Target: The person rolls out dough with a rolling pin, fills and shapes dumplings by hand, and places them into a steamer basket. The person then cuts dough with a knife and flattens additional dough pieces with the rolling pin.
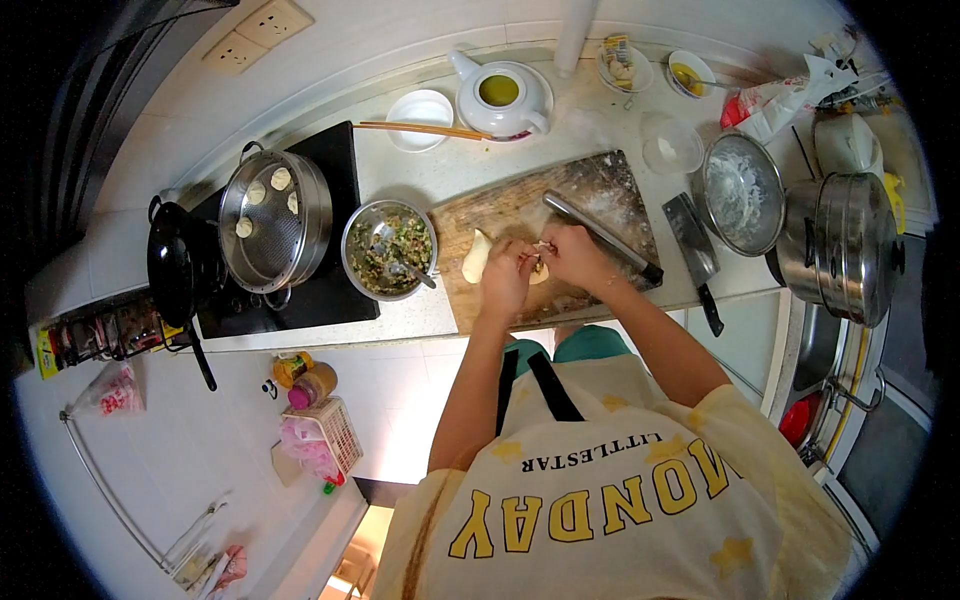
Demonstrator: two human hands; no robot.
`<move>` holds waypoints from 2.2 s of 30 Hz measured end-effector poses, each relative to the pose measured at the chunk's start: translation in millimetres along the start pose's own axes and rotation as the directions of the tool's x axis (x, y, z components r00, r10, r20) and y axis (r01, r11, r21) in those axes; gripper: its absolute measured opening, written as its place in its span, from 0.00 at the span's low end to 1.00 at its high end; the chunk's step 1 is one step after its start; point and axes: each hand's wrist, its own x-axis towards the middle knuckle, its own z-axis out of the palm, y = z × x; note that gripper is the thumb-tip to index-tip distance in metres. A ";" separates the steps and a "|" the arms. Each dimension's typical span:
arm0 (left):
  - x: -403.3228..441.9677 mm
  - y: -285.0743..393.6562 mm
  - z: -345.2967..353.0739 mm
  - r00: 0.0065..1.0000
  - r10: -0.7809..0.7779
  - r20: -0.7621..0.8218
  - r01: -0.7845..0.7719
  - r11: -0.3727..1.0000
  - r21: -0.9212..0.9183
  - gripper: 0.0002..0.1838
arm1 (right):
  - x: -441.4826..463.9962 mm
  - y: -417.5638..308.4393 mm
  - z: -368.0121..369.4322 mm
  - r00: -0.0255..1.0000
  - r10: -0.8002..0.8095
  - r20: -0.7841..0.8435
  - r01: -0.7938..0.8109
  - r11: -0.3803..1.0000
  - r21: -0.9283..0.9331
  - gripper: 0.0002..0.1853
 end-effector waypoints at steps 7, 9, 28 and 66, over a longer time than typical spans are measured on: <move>11.0 10.9 -4.1 0.989 -0.147 -0.025 0.144 0.985 -0.091 0.10 | -1.4 -10.5 -14.7 0.986 -0.145 0.081 0.149 0.987 -0.054 0.09; 11.4 12.5 -3.9 0.986 -0.164 -0.045 0.159 0.983 -0.096 0.10 | -1.4 -15.0 -17.9 0.981 -0.162 0.111 0.171 0.982 -0.077 0.09; -14.0 -1.7 1.5 0.956 -0.243 -0.163 0.253 0.967 0.039 0.06 | -4.0 -11.6 5.7 0.981 0.194 -0.016 -0.194 0.981 -0.004 0.12; 12.2 1.7 -4.6 0.995 -0.066 -0.074 0.057 0.992 -0.111 0.09 | 5.6 -19.0 -12.1 0.987 -0.085 0.139 0.100 0.990 -0.098 0.10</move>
